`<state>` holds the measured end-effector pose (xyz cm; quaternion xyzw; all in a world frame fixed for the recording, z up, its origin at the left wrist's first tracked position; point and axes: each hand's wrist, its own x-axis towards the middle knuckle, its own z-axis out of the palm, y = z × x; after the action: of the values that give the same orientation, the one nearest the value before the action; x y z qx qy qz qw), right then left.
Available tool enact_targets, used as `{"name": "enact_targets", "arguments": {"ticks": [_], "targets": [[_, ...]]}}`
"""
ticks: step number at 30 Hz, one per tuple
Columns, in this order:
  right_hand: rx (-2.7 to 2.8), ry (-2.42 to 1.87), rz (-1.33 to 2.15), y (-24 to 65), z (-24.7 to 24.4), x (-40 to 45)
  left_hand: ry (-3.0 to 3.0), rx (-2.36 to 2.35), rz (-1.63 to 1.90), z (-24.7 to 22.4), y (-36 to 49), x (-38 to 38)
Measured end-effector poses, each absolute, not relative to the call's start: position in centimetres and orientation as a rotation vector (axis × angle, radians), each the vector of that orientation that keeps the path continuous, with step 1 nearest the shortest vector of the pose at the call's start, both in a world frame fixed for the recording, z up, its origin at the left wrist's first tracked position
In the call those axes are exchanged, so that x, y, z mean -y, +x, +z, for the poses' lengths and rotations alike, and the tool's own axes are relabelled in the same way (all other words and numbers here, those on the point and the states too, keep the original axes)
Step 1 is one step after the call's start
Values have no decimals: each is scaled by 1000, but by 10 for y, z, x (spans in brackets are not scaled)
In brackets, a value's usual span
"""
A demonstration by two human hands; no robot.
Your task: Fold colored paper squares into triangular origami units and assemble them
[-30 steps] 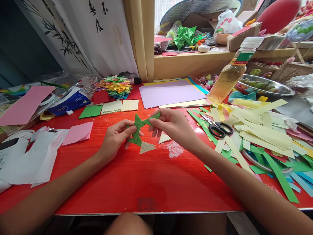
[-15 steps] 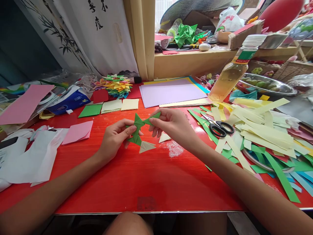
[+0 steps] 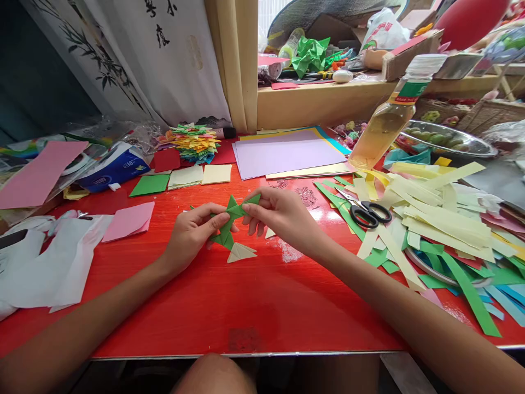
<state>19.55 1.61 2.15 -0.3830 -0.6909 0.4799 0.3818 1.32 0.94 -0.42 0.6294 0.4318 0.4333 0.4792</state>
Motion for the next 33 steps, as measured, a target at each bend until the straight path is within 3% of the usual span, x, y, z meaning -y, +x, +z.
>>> {"name": "enact_targets", "arguments": {"ticks": [6, 12, 17, 22, 27, 30, 33], "targets": [[1841, -988, 1186, 195, 21, -18, 1532, -1054, 1045, -4, 14, -12], [2136, -1229, 683, 229, 34, -41, 1354, -1022, 1220, -5, 14, -19], [2708, -1234, 933, 248, 29, -46, 1104, -1057, 1558, -1, 7, -25], [2701, -1210, 864, 234, 16, -45, 956, -1043, 1707, 6, -3, -32], [2695, -1217, 524, 228, 15, -48, 1056, -1078, 1601, 2, -1, -33], [2631, -1124, 189, 225, 34, -32, 1145, -1100, 1538, 0, 3, -30], [2448, -933, 104, 215, 56, 5, 1182, -1094, 1485, -2, 5, -27]]}}
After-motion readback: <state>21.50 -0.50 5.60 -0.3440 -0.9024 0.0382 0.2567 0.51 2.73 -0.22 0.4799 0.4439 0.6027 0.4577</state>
